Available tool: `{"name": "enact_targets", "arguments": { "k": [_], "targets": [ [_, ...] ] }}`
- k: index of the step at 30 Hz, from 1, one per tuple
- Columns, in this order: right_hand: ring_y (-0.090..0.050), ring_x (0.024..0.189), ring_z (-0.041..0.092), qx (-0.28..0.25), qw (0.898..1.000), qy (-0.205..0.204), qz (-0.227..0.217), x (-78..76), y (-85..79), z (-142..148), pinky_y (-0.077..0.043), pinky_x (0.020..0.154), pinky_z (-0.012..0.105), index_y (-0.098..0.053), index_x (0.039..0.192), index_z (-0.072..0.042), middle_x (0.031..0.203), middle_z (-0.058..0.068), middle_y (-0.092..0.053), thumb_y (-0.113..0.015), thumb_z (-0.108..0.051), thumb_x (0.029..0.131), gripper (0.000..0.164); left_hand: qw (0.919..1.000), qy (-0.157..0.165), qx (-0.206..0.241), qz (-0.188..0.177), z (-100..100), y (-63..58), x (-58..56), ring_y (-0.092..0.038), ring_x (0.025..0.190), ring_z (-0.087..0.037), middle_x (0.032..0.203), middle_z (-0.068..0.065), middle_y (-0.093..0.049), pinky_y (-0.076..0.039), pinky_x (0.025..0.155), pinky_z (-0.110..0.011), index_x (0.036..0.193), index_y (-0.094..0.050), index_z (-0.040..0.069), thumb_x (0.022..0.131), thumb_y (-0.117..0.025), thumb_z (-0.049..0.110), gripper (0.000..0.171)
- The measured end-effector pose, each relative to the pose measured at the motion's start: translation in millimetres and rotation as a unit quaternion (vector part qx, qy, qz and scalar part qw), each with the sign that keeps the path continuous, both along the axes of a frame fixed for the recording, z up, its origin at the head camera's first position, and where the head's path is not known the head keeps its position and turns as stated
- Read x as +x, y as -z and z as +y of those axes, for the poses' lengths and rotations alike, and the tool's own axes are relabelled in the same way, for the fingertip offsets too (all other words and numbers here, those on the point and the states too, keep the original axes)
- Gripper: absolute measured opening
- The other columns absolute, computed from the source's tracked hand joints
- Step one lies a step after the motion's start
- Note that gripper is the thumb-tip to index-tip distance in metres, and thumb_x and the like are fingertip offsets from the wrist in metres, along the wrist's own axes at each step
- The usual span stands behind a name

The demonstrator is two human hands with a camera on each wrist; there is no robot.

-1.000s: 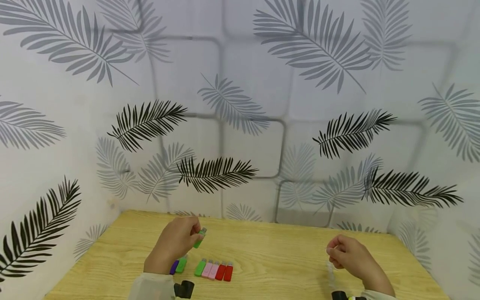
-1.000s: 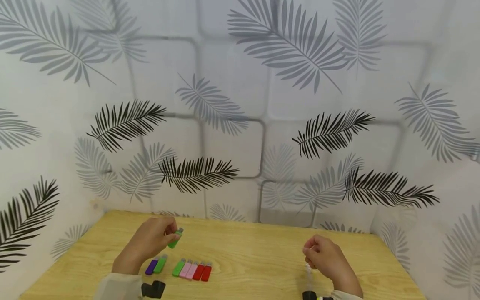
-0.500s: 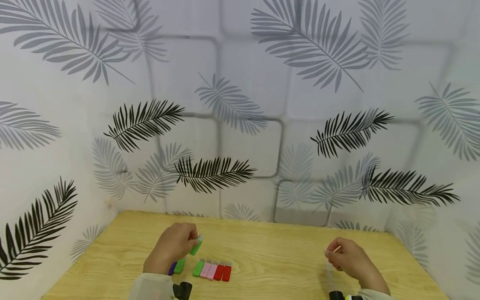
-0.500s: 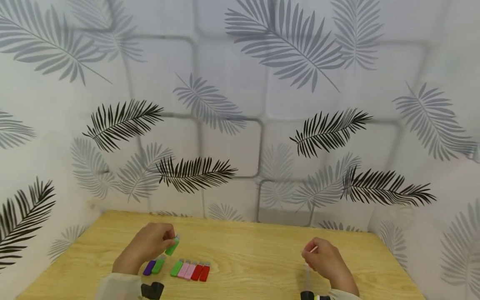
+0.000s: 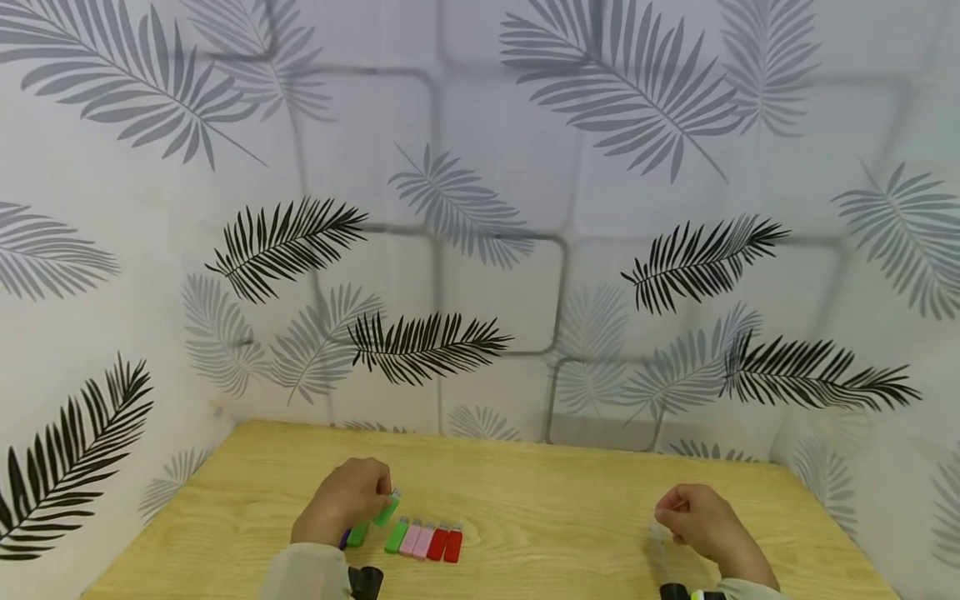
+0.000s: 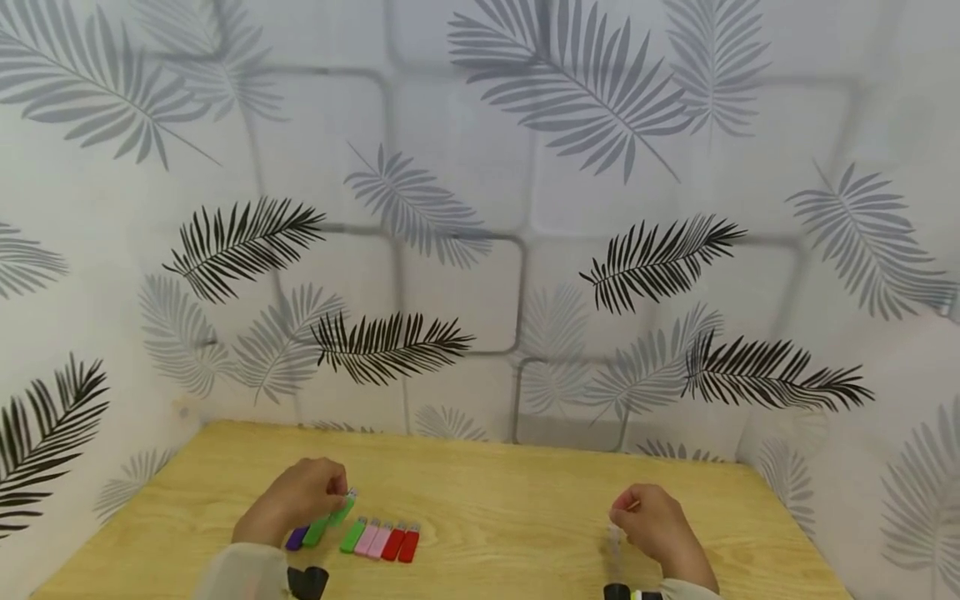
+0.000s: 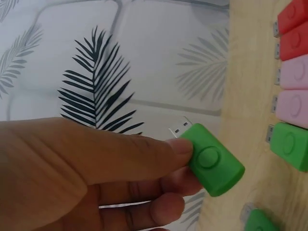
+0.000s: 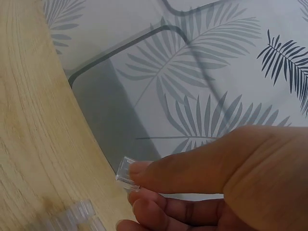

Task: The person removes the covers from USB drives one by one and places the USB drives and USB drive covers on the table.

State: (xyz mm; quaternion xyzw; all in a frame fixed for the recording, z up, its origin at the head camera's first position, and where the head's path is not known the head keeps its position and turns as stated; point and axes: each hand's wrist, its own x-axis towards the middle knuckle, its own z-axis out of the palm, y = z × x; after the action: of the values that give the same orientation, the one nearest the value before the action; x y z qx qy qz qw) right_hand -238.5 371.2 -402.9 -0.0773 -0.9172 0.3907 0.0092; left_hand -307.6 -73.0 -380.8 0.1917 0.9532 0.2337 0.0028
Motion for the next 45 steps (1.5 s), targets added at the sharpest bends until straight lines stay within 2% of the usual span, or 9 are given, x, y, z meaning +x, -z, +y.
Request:
{"name": "enact_targets", "arguments": {
  "k": [6, 10, 13, 18, 25, 31, 38, 45],
  "targets": [
    [-0.060, 0.067, 0.020, 0.006, 1.000, 0.006, 0.002, -1.8, 2.3, 2, -0.052, 0.062, 0.036, -0.063, 0.094, 0.003, 0.080, 0.008, -0.063, -0.064, -0.007, 0.089, 0.011, 0.9999, 0.001, 0.000, -0.011, -2, 8.2, -4.0, -0.042, 0.059, -0.016, 0.066, 0.000, -0.048, -0.038, 0.059, -0.033, 0.069, -0.055, 0.010, 0.084, -0.069, 0.000, 0.023],
    [-0.058, 0.062, 0.020, 0.010, 1.000, 0.015, 0.001, -1.3, 5.6, 4, -0.047, 0.057, 0.034, -0.061, 0.093, 0.002, 0.074, 0.007, -0.062, -0.064, -0.008, 0.087, 0.012, 0.9996, -0.004, 0.010, -0.024, -2, 16.8, -8.9, -0.026, 0.050, -0.013, 0.054, 0.003, -0.032, -0.027, 0.050, -0.028, 0.059, -0.045, 0.012, 0.083, -0.060, -0.006, 0.034],
    [-0.053, 0.056, 0.017, 0.013, 1.000, 0.024, -0.004, 1.3, 9.4, 5, -0.042, 0.055, 0.032, -0.060, 0.088, 0.001, 0.064, 0.006, -0.057, -0.065, -0.007, 0.086, 0.009, 0.9991, -0.016, 0.014, -0.037, -2, 24.1, -10.3, -0.019, 0.049, -0.013, 0.051, 0.003, -0.024, -0.022, 0.047, -0.026, 0.055, -0.039, 0.014, 0.080, -0.057, -0.008, 0.038],
    [-0.051, 0.053, 0.015, 0.006, 0.999, 0.043, -0.012, 4.9, 14.5, 8, -0.043, 0.054, 0.030, -0.058, 0.082, 0.000, 0.059, 0.004, -0.053, -0.065, -0.006, 0.085, 0.009, 0.9981, -0.046, -0.011, -0.039, -2, 32.5, -10.8, -0.030, 0.047, -0.013, 0.051, 0.002, -0.036, -0.028, 0.045, -0.026, 0.055, -0.045, 0.012, 0.075, -0.059, -0.007, 0.031],
    [-0.055, 0.056, 0.017, -0.005, 0.998, 0.063, -0.031, 6.0, 15.3, 14, -0.045, 0.056, 0.032, -0.060, 0.082, 0.000, 0.063, 0.005, -0.055, -0.064, -0.007, 0.084, 0.008, 0.9943, -0.082, -0.041, -0.053, 2, 37.0, -12.5, -0.039, 0.045, -0.013, 0.052, 0.000, -0.047, -0.034, 0.044, -0.027, 0.058, -0.053, 0.010, 0.088, -0.067, 0.015, 0.033],
    [-0.050, 0.054, 0.016, 0.001, 0.997, 0.065, -0.031, 4.1, 19.9, 18, -0.043, 0.058, 0.031, -0.062, 0.079, -0.001, 0.055, 0.003, -0.053, -0.064, -0.008, 0.084, 0.009, 0.9931, -0.089, -0.047, -0.059, 3, 37.7, -13.1, -0.036, 0.044, -0.012, 0.049, 0.001, -0.043, -0.031, 0.043, -0.026, 0.056, -0.052, 0.010, 0.088, -0.065, 0.017, 0.035],
    [-0.049, 0.052, 0.017, -0.012, 0.996, 0.082, -0.036, 1.9, 32.2, 20, -0.041, 0.056, 0.030, -0.059, 0.066, -0.004, 0.051, 0.000, -0.049, -0.064, -0.006, 0.074, 0.009, 0.9934, -0.087, -0.052, -0.054, 2, 38.6, -13.8, -0.035, 0.045, -0.012, 0.049, 0.003, -0.039, -0.031, 0.044, -0.026, 0.055, -0.046, 0.012, 0.085, -0.066, 0.015, 0.037],
    [-0.039, 0.044, 0.013, -0.027, 0.994, 0.090, -0.047, 1.4, 38.4, 21, -0.038, 0.052, 0.029, -0.049, 0.051, -0.013, 0.045, -0.003, -0.042, -0.067, -0.007, 0.072, 0.028, 0.9933, -0.090, -0.046, -0.057, 3, 39.3, -13.6, -0.032, 0.044, -0.011, 0.048, 0.004, -0.035, -0.028, 0.044, -0.025, 0.053, -0.044, 0.013, 0.085, -0.067, 0.015, 0.040]
  ]
}}
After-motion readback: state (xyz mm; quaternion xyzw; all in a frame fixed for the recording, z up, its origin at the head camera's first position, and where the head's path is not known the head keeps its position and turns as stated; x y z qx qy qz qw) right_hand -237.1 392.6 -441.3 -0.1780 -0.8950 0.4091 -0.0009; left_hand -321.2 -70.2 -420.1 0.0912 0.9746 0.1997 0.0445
